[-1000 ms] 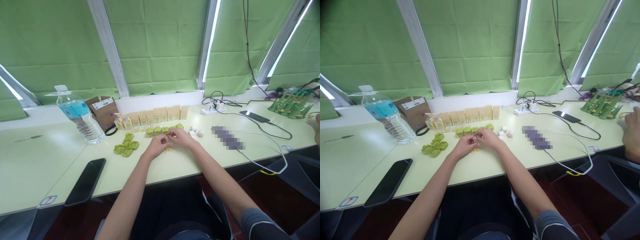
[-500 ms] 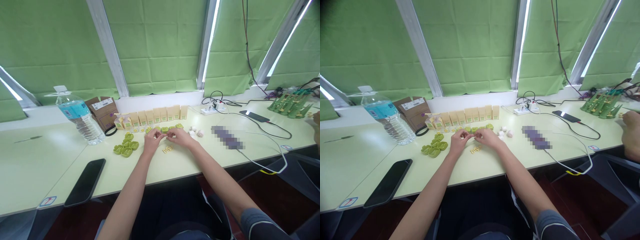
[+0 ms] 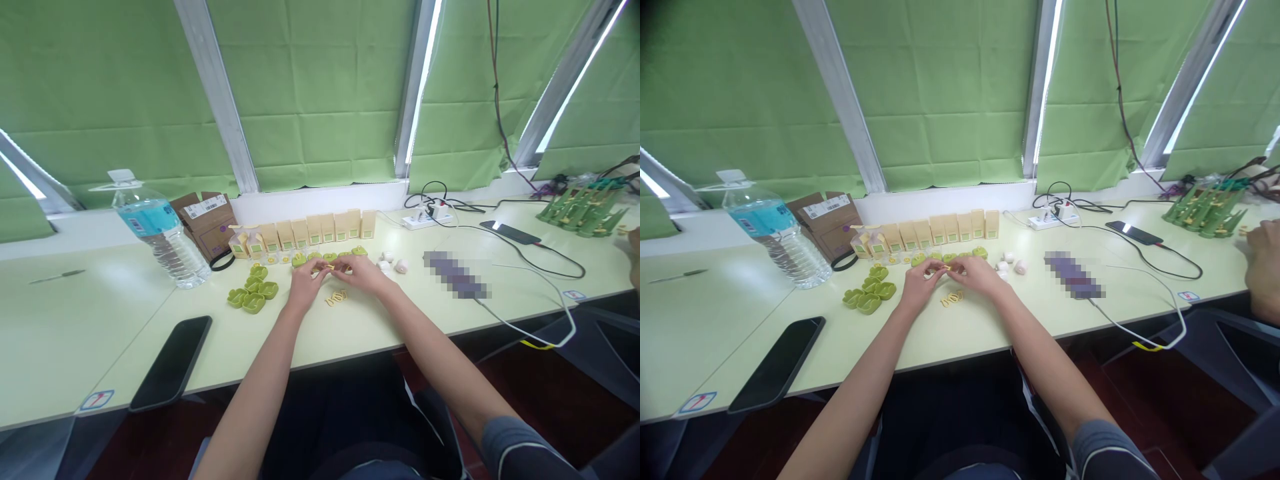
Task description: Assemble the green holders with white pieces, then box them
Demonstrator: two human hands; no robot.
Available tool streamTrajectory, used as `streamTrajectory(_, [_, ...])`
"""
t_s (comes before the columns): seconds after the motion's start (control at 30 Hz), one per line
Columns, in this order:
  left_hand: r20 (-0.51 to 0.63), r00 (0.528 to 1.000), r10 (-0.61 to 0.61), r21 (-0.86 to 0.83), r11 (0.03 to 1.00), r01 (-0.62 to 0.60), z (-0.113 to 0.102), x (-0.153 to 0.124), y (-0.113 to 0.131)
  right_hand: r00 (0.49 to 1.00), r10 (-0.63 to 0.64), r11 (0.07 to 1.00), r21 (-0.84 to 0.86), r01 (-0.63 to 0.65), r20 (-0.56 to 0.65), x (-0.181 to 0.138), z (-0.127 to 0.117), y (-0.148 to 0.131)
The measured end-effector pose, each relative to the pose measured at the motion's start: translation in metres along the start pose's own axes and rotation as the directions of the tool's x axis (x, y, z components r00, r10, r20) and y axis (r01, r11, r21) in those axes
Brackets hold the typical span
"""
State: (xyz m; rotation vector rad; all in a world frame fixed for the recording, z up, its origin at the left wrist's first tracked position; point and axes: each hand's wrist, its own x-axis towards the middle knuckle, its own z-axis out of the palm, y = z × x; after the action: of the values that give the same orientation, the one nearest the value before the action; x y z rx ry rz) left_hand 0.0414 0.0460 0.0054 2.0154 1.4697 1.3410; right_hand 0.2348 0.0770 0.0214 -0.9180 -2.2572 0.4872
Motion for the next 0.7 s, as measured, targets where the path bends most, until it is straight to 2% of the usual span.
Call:
streamTrajectory(0.3, [0.046,0.999,0.02,-0.033,0.999,-0.018,0.002,-0.003,-0.001,0.999,0.04,0.999,-0.011,-0.039,0.018,0.001,0.001,0.002])
streamTrajectory(0.43, [0.018,0.995,-0.094,-0.127,0.987,0.095,0.002,-0.002,0.004,0.999,0.038,0.999,0.027,-0.037,-0.022,0.001,0.006,0.007])
streamTrajectory(0.5, [0.046,0.988,-0.15,-0.159,0.975,0.155,-0.001,0.001,0.009,0.999,0.018,0.998,0.055,-0.016,-0.047,0.002,0.008,0.009])
streamTrajectory(0.6, [0.149,0.983,-0.107,-0.072,0.99,0.119,-0.013,0.008,0.016,0.998,0.007,0.998,0.066,-0.003,-0.058,0.002,0.009,0.011])
streamTrajectory(0.7, [0.239,0.968,-0.072,0.123,0.991,0.043,-0.043,0.018,0.018,0.999,0.022,0.997,0.078,-0.018,-0.049,0.003,0.009,0.011])
